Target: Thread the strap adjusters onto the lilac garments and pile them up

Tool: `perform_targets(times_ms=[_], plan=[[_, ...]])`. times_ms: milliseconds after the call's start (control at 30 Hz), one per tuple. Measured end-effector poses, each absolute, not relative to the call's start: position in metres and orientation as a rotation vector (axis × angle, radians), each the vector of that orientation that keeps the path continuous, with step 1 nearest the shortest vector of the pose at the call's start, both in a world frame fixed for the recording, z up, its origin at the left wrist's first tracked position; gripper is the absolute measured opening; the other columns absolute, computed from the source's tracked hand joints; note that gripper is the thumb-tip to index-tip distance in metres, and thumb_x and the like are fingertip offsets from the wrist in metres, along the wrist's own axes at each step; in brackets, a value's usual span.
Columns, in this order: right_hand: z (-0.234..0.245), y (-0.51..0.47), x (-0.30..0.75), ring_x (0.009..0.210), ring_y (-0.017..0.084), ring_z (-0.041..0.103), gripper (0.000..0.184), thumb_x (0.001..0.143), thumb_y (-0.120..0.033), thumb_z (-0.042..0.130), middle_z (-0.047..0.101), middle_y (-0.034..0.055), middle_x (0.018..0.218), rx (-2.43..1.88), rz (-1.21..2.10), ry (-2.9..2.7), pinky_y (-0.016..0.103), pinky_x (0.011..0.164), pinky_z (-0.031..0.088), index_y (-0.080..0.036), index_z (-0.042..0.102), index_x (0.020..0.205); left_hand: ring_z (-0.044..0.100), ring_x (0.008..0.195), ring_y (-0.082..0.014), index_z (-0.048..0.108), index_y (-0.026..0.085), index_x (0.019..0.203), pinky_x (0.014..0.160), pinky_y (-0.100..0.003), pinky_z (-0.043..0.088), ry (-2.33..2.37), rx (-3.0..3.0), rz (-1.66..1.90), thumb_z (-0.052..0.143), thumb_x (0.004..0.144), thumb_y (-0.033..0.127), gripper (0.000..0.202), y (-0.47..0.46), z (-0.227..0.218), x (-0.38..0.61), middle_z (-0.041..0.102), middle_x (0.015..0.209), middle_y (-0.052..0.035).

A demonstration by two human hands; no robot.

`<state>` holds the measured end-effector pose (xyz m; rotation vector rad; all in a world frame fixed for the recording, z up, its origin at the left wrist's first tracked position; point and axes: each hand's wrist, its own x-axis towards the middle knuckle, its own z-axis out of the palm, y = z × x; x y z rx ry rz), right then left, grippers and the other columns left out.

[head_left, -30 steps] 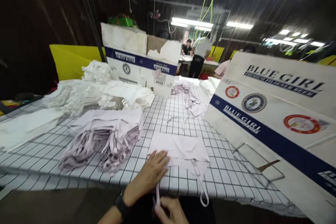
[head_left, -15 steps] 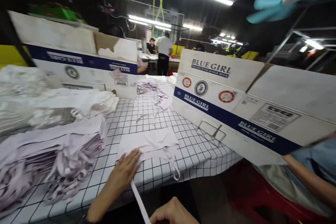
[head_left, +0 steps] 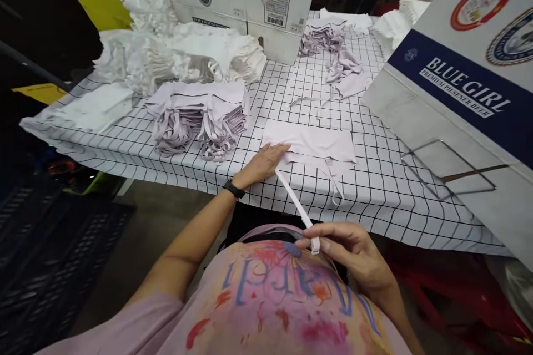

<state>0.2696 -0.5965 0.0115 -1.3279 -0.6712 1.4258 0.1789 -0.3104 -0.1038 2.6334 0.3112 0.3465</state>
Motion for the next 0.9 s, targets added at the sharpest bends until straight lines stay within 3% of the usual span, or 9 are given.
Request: perform_targets(times_ms=[100,233,300,367,467,567,700,900], plan=[[0.007,-0.583,0.272,0.066,0.020,0.069,0.024,0.082,-0.043,0.079,0.081,0.0114,0.092,-1.389,1.305,-0.658,0.031,0.055,0.054,-0.025,0.084,0.098,0.039,0.152,-0.0196,0.033,0.021,0.158,0.129,-0.052,0.021,0.274,2.566,0.351,0.033,0.102,0.009,0.058,-0.308,-0.102,0.176,0.043,0.162,-0.0098],[-0.007,-0.554,0.282,0.049,0.011,0.050,0.028,0.083,-0.046,0.078,0.080,0.0100,0.083,-1.426,1.150,-0.640,0.029,0.051,0.048,-0.022,0.084,0.096,0.032,0.155,-0.0199,0.034,0.023,0.157,0.129,-0.053,0.023,0.233,2.429,0.498,0.036,0.103,0.013,0.055,-0.311,-0.093,0.169,0.043,0.162,-0.0080],[-0.017,-0.539,0.288,0.048,0.009,0.046,0.031,0.083,-0.047,0.078,0.078,0.0080,0.076,-1.431,1.122,-0.617,0.028,0.052,0.046,-0.020,0.083,0.097,0.041,0.150,-0.0222,0.048,0.022,0.148,0.125,-0.051,0.032,0.250,2.370,0.608,0.045,0.104,0.019,0.045,-0.316,-0.086,0.164,0.056,0.152,-0.0093],[-0.028,-0.525,0.292,0.053,0.010,0.050,0.032,0.080,-0.048,0.079,0.075,0.0060,0.072,-1.455,1.080,-0.573,0.027,0.055,0.046,-0.019,0.083,0.094,0.058,0.135,-0.0228,0.062,0.020,0.132,0.115,-0.046,0.046,0.259,2.317,0.697,0.053,0.102,0.023,0.031,-0.322,-0.079,0.159,0.070,0.132,-0.0099],[-0.039,-0.509,0.295,0.075,0.015,0.062,0.028,0.077,-0.046,0.081,0.076,0.0067,0.086,-1.501,0.963,-0.558,0.026,0.062,0.047,-0.020,0.083,0.087,0.067,0.112,-0.0218,0.070,0.018,0.116,0.099,-0.040,0.055,0.274,2.317,0.781,0.058,0.100,0.021,0.020,-0.326,-0.074,0.155,0.075,0.112,-0.0088],[-0.045,-0.499,0.299,0.073,0.013,0.058,0.024,0.078,-0.043,0.080,0.075,0.0070,0.095,-1.514,0.926,-0.584,0.025,0.058,0.042,-0.020,0.082,0.085,0.063,0.105,-0.0232,0.070,0.017,0.114,0.094,-0.041,0.055,0.371,2.425,0.776,0.058,0.099,0.018,0.020,-0.319,-0.077,0.158,0.074,0.109,-0.0086],[-0.045,-0.490,0.305,0.053,0.009,0.040,0.030,0.079,-0.047,0.078,0.067,0.0023,0.068,-1.525,1.016,-0.501,0.025,0.051,0.033,-0.017,0.078,0.084,0.058,0.110,-0.0255,0.069,0.014,0.117,0.097,-0.043,0.053,0.382,2.552,0.628,0.061,0.098,0.020,0.022,-0.303,-0.084,0.176,0.070,0.113,-0.0104],[-0.047,-0.477,0.316,0.056,0.011,0.044,0.030,0.078,-0.047,0.077,0.064,0.0015,0.062,-1.635,0.971,-0.549,0.027,0.054,0.036,-0.017,0.076,0.074,0.056,0.106,-0.0247,0.071,0.017,0.111,0.089,-0.039,0.050,0.289,2.687,0.469,0.061,0.100,0.027,0.017,-0.288,-0.085,0.207,0.067,0.110,-0.0086]])
